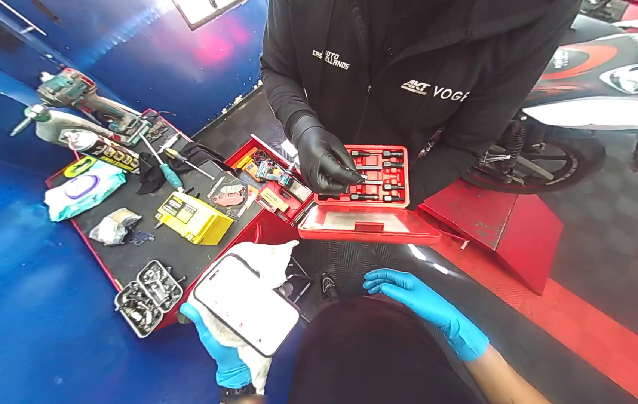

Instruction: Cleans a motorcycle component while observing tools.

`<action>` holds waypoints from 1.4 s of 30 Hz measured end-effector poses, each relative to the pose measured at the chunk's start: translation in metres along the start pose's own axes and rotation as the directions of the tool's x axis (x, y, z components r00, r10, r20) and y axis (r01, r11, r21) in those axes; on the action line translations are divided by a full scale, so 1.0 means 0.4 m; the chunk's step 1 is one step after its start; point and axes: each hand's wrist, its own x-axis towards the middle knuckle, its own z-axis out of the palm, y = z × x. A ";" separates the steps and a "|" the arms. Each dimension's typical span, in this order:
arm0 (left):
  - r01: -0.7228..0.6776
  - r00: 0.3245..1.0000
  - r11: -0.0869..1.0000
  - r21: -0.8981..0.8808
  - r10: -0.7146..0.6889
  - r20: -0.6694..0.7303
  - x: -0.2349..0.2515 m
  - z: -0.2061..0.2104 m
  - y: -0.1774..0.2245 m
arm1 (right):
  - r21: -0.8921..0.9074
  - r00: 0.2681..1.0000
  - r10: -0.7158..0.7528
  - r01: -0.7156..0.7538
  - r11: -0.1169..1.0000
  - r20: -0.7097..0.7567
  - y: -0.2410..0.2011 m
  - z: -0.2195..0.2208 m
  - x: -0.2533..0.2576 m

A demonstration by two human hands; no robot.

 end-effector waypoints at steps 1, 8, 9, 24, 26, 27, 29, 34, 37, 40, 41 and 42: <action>0.006 1.000 1.000 -0.003 -0.006 0.002 -0.001 -0.005 0.000 | -0.001 1.000 0.005 -0.005 1.000 -0.001 -0.002 0.000 0.001; -0.006 1.000 1.000 0.030 0.007 -0.018 0.001 0.012 0.009 | -0.007 1.000 -0.011 0.011 1.000 0.003 -0.004 0.001 0.004; -0.007 1.000 1.000 0.029 0.007 -0.014 0.001 0.003 0.006 | -0.007 1.000 -0.010 0.010 1.000 0.006 -0.005 0.001 0.005; 0.019 0.999 1.000 0.020 -0.018 -0.036 0.001 0.026 0.011 | 0.001 1.000 0.001 -0.001 1.000 0.009 -0.010 0.006 0.006; 0.054 0.999 0.998 -0.039 -0.054 -0.005 -0.002 -0.008 0.000 | 0.002 1.000 -0.007 0.007 1.000 0.009 -0.006 0.006 0.008; 0.058 0.998 0.997 -0.042 -0.059 -0.014 -0.003 -0.018 -0.003 | 0.003 1.000 -0.013 0.013 1.000 0.013 -0.004 0.005 0.009; 0.032 0.999 0.997 -0.064 -0.033 -0.005 -0.002 -0.031 -0.007 | 0.004 1.000 -0.019 0.019 1.000 0.019 -0.003 0.004 0.010; 0.003 1.000 0.994 -0.105 -0.001 0.021 0.002 0.022 0.008 | -0.013 0.999 -0.017 0.018 1.000 0.027 -0.002 0.002 0.014; 0.005 1.000 1.000 -0.017 -0.005 -0.002 0.005 0.009 0.011 | -0.012 1.000 -0.013 0.014 1.000 0.024 -0.002 0.001 0.015; -0.096 0.993 0.993 0.074 0.100 -0.058 -0.007 0.018 0.011 | -0.011 1.000 -0.005 0.006 1.000 0.023 -0.007 0.004 0.015; -0.080 0.989 0.994 0.070 0.088 -0.122 -0.006 0.058 0.020 | -0.011 1.000 -0.007 0.007 1.000 0.022 -0.007 0.003 0.015; -0.035 0.980 0.997 0.068 0.048 -0.195 -0.003 0.115 0.036 | -0.012 1.000 -0.010 0.010 1.000 0.021 -0.006 0.003 0.016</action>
